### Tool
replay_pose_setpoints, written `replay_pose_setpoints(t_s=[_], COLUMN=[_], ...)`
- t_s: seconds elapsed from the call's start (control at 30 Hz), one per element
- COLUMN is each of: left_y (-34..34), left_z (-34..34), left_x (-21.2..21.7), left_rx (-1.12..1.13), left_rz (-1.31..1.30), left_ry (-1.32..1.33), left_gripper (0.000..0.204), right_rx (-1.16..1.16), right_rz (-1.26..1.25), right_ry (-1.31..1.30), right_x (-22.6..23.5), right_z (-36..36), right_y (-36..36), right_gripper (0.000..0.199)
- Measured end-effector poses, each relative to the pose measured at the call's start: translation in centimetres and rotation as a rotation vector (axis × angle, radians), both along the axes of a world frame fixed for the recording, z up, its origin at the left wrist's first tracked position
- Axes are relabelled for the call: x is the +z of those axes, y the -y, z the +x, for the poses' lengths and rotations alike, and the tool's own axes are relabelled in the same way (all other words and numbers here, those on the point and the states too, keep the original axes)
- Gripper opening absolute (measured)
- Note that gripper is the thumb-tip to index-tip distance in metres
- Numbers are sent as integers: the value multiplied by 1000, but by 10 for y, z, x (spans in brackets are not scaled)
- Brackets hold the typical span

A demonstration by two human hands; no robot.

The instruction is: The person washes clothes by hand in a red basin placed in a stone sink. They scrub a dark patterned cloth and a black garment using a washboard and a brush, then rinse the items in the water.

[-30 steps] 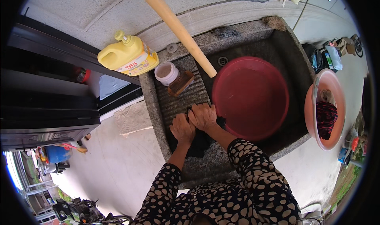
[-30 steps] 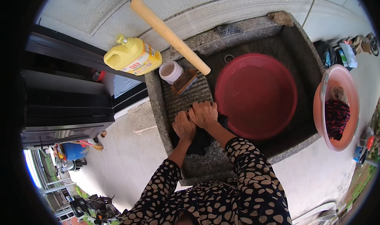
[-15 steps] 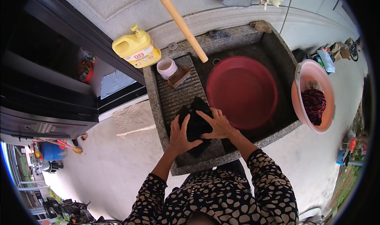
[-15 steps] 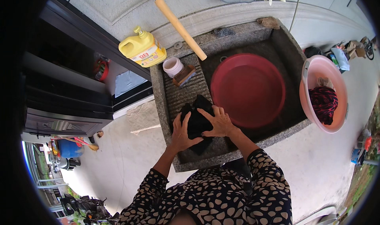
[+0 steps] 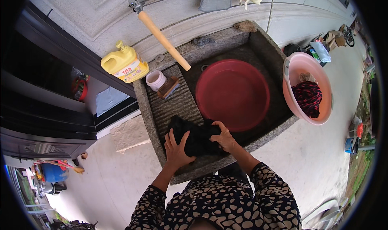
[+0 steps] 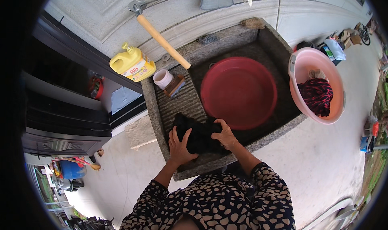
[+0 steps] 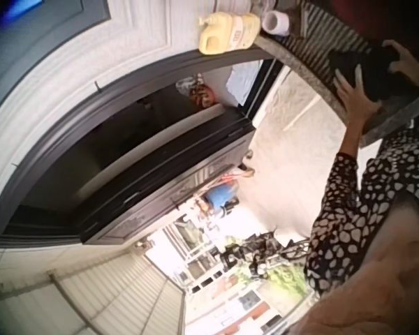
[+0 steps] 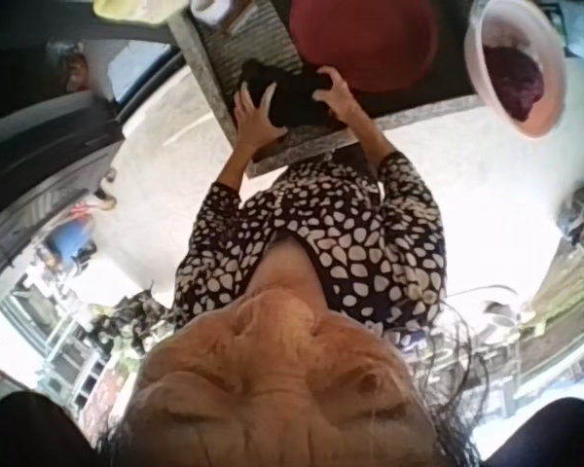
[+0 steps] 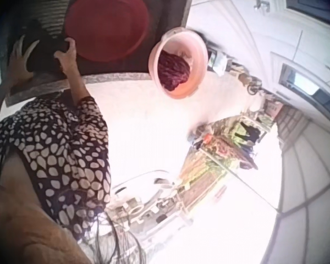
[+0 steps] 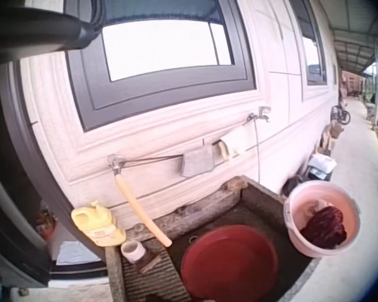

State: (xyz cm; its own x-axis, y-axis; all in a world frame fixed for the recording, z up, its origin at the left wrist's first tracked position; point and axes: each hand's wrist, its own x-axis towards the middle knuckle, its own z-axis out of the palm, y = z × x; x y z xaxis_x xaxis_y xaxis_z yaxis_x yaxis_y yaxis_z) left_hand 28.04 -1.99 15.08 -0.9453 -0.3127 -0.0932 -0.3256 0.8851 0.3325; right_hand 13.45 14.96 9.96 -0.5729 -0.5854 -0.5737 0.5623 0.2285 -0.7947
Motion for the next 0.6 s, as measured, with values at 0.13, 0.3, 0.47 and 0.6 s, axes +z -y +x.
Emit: replay_pose_setpoints(t_s=[0.13, 0.3, 0.47, 0.6], left_y=[35, 20, -33, -44], left_z=[-6, -56, -131, -169], left_x=[-31, -19, 0, 11], left_rx=[86, 297, 231, 144], left_rz=[38, 621, 1102, 1015], left_ry=[-134, -465, -626, -411], left_gripper=[55, 44, 46, 34], right_rx=[-272, -388, -453, -461], right_rz=[-316, -602, -474, -224], right_ry=[431, 394, -90, -170], right_x=[25, 65, 103, 88], right_z=[5, -42, -109, -151], right_y=[1, -10, -36, -57], right_gripper=[56, 52, 52, 46])
